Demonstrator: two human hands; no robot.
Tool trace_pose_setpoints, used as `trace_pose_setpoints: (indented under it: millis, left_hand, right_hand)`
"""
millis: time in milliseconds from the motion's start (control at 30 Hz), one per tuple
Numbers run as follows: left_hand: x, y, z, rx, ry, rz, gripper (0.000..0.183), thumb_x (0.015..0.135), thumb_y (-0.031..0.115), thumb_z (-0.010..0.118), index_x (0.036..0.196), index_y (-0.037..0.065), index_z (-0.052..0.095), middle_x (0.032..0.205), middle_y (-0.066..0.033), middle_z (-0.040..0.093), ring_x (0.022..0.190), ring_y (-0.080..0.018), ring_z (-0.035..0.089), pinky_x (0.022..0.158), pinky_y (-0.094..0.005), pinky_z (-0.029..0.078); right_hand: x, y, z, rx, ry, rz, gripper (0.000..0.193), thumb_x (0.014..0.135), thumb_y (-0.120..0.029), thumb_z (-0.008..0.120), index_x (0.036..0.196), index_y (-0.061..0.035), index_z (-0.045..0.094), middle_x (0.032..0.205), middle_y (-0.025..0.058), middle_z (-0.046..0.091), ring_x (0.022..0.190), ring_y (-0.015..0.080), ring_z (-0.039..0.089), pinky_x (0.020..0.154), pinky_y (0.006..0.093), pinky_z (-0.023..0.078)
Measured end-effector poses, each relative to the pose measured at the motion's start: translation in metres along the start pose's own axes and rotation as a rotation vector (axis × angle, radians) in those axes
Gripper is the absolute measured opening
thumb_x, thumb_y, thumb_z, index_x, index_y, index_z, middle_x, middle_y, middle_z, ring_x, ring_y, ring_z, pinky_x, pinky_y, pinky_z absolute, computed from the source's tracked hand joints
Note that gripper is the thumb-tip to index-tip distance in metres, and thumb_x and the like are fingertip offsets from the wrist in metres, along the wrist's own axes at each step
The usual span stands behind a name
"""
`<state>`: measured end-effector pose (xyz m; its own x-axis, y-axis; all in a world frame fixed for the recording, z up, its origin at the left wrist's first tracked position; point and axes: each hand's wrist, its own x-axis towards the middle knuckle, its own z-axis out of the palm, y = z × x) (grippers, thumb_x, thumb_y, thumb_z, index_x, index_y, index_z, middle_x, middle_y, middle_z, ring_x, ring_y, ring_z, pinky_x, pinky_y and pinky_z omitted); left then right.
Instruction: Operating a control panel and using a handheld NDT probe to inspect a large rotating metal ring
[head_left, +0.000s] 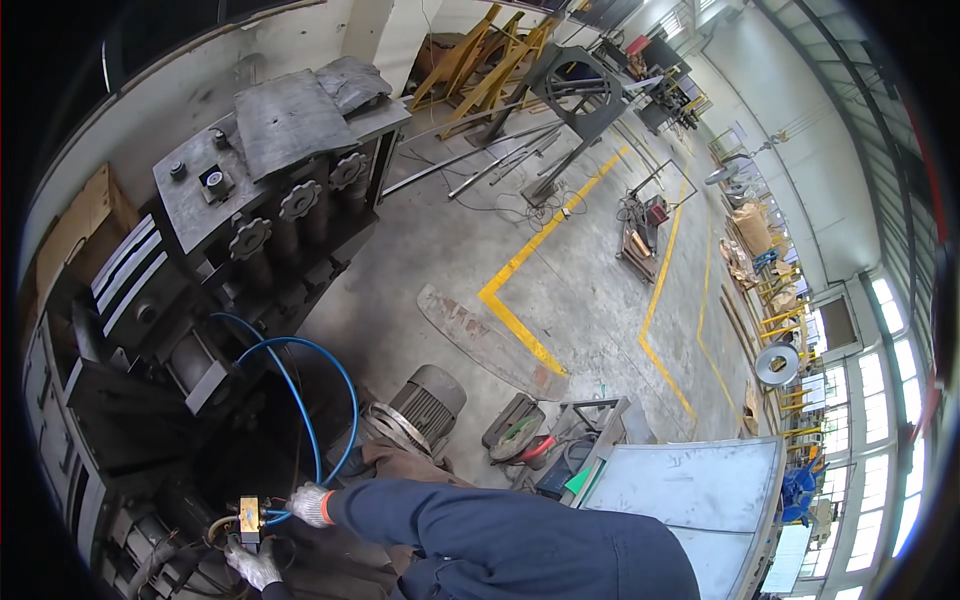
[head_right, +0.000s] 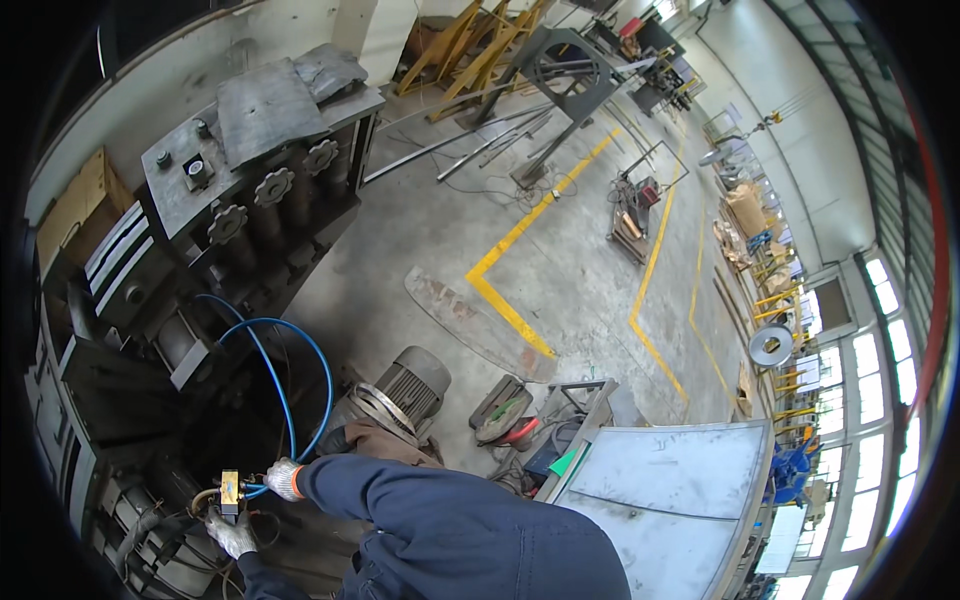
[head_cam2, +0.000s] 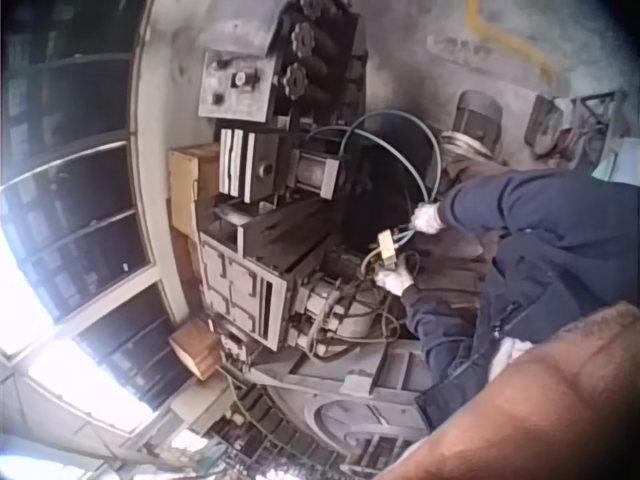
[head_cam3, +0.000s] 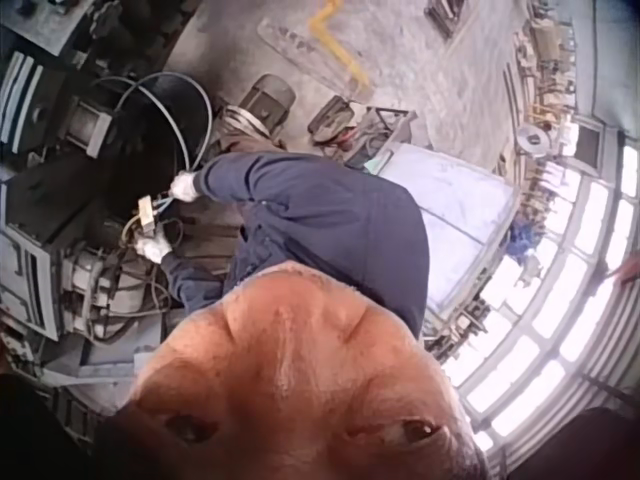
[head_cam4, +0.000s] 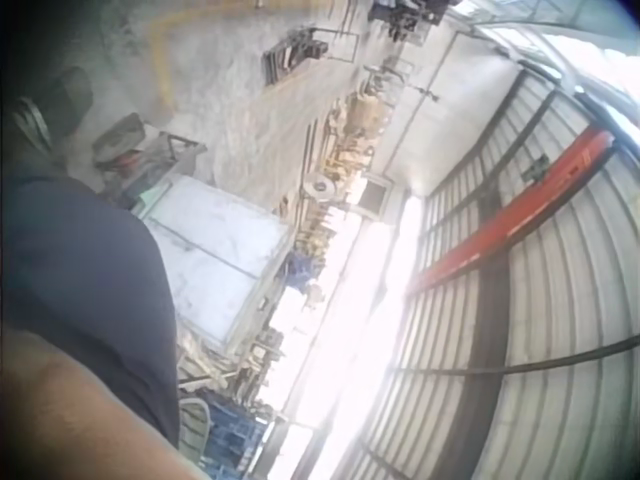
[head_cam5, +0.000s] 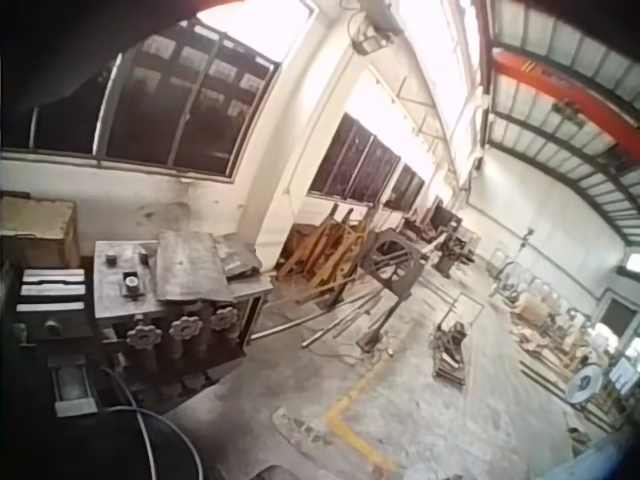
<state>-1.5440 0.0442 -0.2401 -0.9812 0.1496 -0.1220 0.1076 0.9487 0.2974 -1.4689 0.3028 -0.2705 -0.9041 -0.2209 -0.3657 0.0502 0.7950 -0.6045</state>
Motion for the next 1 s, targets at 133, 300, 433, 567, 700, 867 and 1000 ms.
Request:
trace_pose_setpoints:
  millis: [133,300,433,567,700,867,1000]
  left_hand:
    - [0.003,0.011,0.003,0.01,0.006,0.003,0.1,0.06,0.019,0.098,0.146,0.002,0.051,0.14,-0.0267,0.054,0.13,-0.0466,0.05,0.111,-0.0548,0.044]
    - [0.008,0.017,0.009,0.078,-0.013,0.029,0.095,0.066,0.017,0.095,0.148,0.001,0.051,0.144,-0.0251,0.052,0.128,-0.0444,0.054,0.107,-0.0526,0.049]
    - [-0.034,0.096,-0.075,-0.155,-0.093,0.002,0.044,0.084,0.026,0.081,0.119,0.002,0.069,0.111,-0.0218,0.072,0.102,-0.0373,0.071,0.09,-0.0474,0.058]
    - [-0.102,0.105,-0.098,-0.231,-0.008,-0.106,0.048,0.087,0.033,0.076,0.123,0.002,0.068,0.116,-0.0217,0.071,0.107,-0.0401,0.068,0.093,-0.0503,0.055]
    - [-0.232,0.122,-0.064,-0.397,-0.011,-0.495,0.054,0.085,0.041,0.078,0.124,0.005,0.067,0.102,-0.018,0.071,0.103,-0.0391,0.07,0.09,-0.0534,0.054]
    - [-0.393,0.199,-0.006,-0.665,0.575,-1.076,0.054,0.086,0.04,0.076,0.125,0.003,0.067,0.109,-0.0234,0.072,0.106,-0.0425,0.069,0.092,-0.053,0.055]
    - [-0.448,0.332,-0.013,-1.029,0.939,-1.472,0.053,0.09,0.037,0.075,0.133,0.007,0.066,0.12,-0.0191,0.072,0.114,-0.0399,0.068,0.098,-0.0476,0.055]
  right_hand:
    - [-0.005,0.004,-0.005,0.019,-0.045,0.028,0.033,0.083,-0.013,0.071,0.116,-0.0056,0.072,0.11,0.0182,0.074,0.103,0.0357,0.073,0.09,0.0498,0.054]
    - [-0.01,0.023,-0.006,-0.157,0.096,-0.017,0.03,0.087,-0.018,0.067,0.114,-0.0067,0.072,0.105,0.0186,0.074,0.1,0.0353,0.072,0.089,0.049,0.054]
    - [-0.019,0.045,0.005,-0.049,-0.125,-0.257,0.027,0.098,-0.023,0.057,0.113,-0.0065,0.072,0.094,0.0116,0.071,0.087,0.027,0.07,0.077,0.0456,0.058]
    - [-0.062,0.033,-0.028,0.099,-0.264,-0.285,0.042,0.094,-0.028,0.074,0.125,-0.0001,0.07,0.118,0.0198,0.074,0.111,0.0324,0.071,0.095,0.0418,0.056]
    - [-0.045,-0.037,-0.042,0.096,-0.606,-0.621,0.038,0.096,-0.021,0.074,0.124,0.0044,0.07,0.121,0.0195,0.076,0.112,0.0292,0.073,0.102,0.0386,0.055]
    - [-0.111,-0.222,-0.01,0.081,-1.073,-1.159,0.029,0.098,-0.012,0.073,0.12,0.0069,0.07,0.112,0.0176,0.075,0.101,0.026,0.072,0.094,0.0379,0.055]
    - [-0.246,-0.314,0.009,0.01,-1.429,-1.592,0.029,0.102,-0.02,0.068,0.117,0.0045,0.07,0.105,0.0176,0.074,0.094,0.0257,0.069,0.086,0.0376,0.054]
